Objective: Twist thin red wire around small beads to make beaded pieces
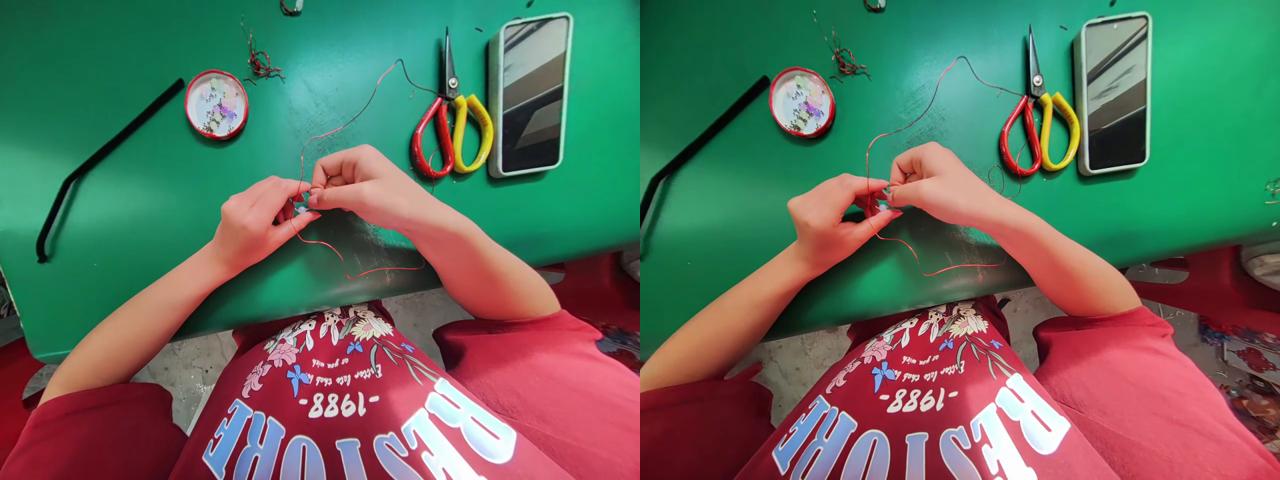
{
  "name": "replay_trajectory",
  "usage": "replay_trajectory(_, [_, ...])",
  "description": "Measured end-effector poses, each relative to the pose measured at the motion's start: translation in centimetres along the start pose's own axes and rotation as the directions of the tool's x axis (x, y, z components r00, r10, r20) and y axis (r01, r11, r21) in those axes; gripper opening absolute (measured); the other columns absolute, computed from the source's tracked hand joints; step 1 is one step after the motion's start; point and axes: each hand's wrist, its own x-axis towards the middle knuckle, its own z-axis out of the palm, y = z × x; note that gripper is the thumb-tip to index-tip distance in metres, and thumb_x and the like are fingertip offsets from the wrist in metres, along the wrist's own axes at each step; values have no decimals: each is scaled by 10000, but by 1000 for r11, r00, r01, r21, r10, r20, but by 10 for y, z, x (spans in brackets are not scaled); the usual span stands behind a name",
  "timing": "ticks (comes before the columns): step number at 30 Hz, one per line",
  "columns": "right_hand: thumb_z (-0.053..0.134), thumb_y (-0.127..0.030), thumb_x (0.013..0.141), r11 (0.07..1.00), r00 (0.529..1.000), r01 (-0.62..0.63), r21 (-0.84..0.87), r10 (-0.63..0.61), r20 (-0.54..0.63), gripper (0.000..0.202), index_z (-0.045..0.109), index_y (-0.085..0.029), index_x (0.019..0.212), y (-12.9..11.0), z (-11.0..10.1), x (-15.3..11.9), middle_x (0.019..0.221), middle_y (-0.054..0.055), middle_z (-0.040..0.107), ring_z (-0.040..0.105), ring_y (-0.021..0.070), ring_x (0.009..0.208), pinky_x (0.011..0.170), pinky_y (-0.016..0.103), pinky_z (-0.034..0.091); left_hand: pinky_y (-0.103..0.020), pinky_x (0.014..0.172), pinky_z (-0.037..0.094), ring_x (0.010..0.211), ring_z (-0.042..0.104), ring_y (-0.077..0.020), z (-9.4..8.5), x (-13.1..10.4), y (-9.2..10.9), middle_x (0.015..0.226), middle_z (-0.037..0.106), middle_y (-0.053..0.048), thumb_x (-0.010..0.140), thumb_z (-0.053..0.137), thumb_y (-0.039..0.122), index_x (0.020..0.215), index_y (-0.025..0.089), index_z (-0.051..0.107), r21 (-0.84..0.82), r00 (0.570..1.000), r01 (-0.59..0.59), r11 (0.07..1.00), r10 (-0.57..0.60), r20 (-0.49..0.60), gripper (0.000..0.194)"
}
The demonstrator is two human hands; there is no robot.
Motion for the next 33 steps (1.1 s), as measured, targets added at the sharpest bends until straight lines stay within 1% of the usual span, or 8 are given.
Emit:
replay_trajectory(4, [774,-193,772,999,1000,8,-34,-8,-21,290,521,-184,630,3,-2,1,553,-45,420,376,81,580,514,239,245,-236,582,548,591,677,-106,2,-1,-3,730,750,3,911,674,458,1066,191,731,11,999,-29,1000,29,-16,315])
replay_trajectory(8, [757,-167,767,997,1000,1,-81,-2,-12,282,519,-183,618,2,-3,0,546,-49,419,336,77,566,520,254,219,-219,601,542,631,693,-102,2,-2,-5,775,767,-8,912,675,433,1051,170,728,-44,996,-80,996,79,-41,302])
replay_trajectory(14, [631,-56,761,983,996,-90,-159,87,-27,249,518,-182,578,-6,-5,-2,529,-34,434,287,82,534,511,290,173,-245,716,578,784,723,-131,2,-4,-7,878,770,-41,946,626,433,1092,164,725,-90,995,-39,995,47,88,322])
replay_trajectory(20, [735,-150,770,994,999,-46,-102,46,2,290,508,-178,591,-3,-8,-2,549,-39,410,287,66,544,499,277,185,-256,728,591,794,718,-130,2,-4,-8,869,761,-24,965,613,362,1114,175,713,-93,994,-64,994,72,83,259])
replay_trajectory(23, [755,-182,771,994,999,-39,-104,38,-11,289,519,-176,606,-2,-9,-3,553,-42,414,288,64,546,501,268,194,-270,722,596,760,716,-131,3,-3,-8,853,757,-19,957,622,393,1122,177,702,-84,994,-67,994,74,84,284])
replay_trajectory(26, [754,-181,766,993,999,-37,-111,34,-32,268,529,-179,620,-2,-7,-3,568,-34,464,327,75,564,510,264,218,-281,665,590,659,688,-127,2,-2,-7,782,730,-5,913,654,503,1141,176,683,-90,994,-65,994,72,79,399])
replay_trajectory(28, [761,-185,766,996,999,-27,-86,25,-24,275,522,-183,629,-1,-3,-3,574,-32,482,355,80,575,516,261,241,-278,627,578,607,664,-120,1,-1,-5,738,706,6,883,683,527,1121,179,673,-106,996,-58,993,64,60,421])
replay_trajectory(33, [765,-194,785,999,1000,-25,-30,25,1,279,524,-187,644,0,6,-4,579,-28,504,422,88,580,517,247,283,-242,560,533,555,614,-90,1,-2,-1,680,661,27,926,660,405,953,207,649,-95,999,-11,995,14,29,200])
